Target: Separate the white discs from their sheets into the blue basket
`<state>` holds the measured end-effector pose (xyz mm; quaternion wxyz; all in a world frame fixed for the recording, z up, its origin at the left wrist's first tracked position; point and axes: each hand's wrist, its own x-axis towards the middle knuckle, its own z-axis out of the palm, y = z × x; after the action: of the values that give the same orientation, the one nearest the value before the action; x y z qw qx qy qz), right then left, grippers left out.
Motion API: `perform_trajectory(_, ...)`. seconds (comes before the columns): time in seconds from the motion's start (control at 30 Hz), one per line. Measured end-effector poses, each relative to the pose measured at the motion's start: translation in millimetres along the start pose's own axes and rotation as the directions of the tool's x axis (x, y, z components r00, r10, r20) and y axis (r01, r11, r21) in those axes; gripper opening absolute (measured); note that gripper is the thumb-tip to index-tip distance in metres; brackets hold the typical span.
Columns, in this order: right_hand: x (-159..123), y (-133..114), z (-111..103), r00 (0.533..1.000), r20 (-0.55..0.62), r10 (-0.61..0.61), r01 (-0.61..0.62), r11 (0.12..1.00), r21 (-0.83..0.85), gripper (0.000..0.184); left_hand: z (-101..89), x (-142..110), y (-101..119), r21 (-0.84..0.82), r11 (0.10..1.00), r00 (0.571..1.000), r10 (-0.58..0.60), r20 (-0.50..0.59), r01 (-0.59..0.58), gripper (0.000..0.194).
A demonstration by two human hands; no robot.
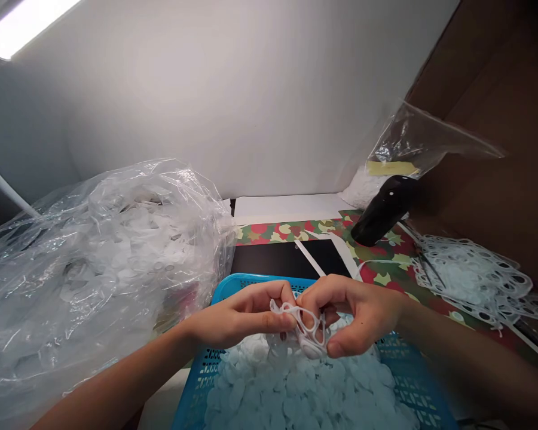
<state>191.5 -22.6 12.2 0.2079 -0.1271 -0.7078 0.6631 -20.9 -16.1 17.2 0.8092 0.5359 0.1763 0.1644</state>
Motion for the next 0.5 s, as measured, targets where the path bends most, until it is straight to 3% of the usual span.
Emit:
perform_trajectory(0.17,1.1,1.6,-1.0,1.000,0.009,-0.026,0.026,1.000,-0.008,0.016,0.4,-0.3,-2.6,0.012,0.999,0.999,0.045,0.024,-0.045,0.013)
perform_trajectory(0.5,-3.3,2.2,0.2,0.997,0.034,0.067,-0.071,0.991,0.114,0.016,-0.6,0.1,-4.0,0.034,0.999,0.999,0.041,0.029,-0.042,0.016)
